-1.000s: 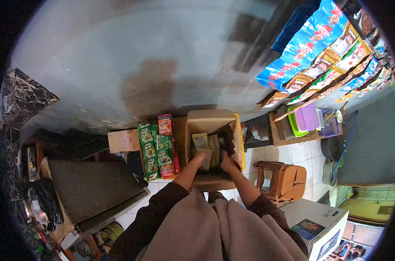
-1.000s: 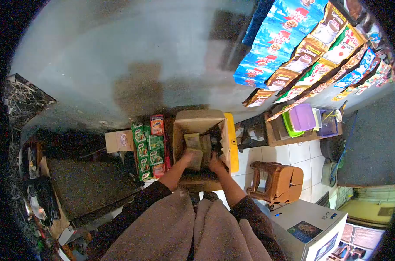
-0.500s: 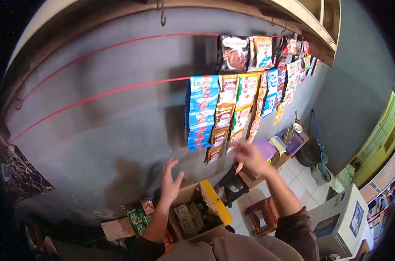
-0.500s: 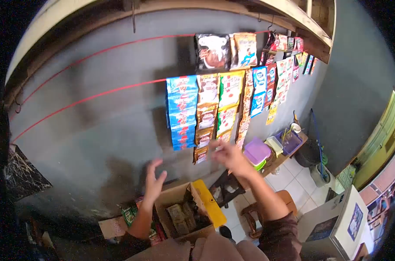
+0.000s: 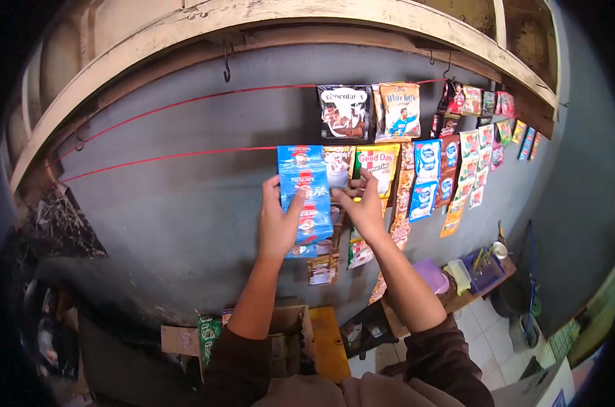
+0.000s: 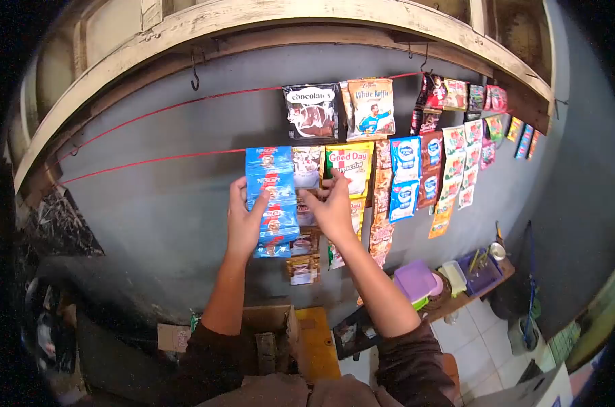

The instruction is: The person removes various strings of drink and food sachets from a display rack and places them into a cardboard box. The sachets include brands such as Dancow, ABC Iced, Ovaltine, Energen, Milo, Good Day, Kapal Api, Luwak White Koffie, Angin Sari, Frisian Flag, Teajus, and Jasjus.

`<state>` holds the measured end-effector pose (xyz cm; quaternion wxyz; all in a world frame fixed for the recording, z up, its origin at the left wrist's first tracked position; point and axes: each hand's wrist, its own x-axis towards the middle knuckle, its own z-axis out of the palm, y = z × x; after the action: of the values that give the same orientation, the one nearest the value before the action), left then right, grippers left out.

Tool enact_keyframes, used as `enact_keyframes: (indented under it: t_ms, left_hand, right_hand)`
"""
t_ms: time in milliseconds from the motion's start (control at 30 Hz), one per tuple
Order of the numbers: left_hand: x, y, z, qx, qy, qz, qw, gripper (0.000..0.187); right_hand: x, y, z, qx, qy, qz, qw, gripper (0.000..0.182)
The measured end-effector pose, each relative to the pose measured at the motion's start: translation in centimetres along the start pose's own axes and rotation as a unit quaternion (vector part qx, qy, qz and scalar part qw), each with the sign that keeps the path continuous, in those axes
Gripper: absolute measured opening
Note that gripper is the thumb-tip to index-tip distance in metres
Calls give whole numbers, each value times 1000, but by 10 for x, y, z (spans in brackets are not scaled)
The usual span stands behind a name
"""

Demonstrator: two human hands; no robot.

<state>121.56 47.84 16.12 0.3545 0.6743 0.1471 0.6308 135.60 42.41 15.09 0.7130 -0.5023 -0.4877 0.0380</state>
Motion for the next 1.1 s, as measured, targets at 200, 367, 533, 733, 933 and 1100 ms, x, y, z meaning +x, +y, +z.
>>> enact_keyframes:
  t_ms: [200, 367, 533, 733, 933, 1100]
  left_hand:
    - [27, 31, 5, -86, -15, -99, 991, 25]
    - [46, 44, 1, -26, -57, -99, 993, 29]
    - [73, 62, -19, -102, -29, -106, 989, 30]
    - [85, 83, -36, -78, -11, -60, 995, 25]
    - [88, 98, -55, 38, 46, 70, 996, 17]
    - [80, 122, -69, 114, 118, 247, 955, 18]
  right_hand:
    - [29, -10, -7, 122, -123, 75, 982, 25]
    - [46, -46, 3, 266, -106, 227, 931, 25]
    - [64, -60, 14, 262, -153, 100, 948, 15]
    - [84, -95, 31, 200, -159, -28, 966, 11]
    - [91, -123, 23, 151, -128, -225, 954, 8]
    - [78, -142, 20, 145, 15, -382, 912, 7]
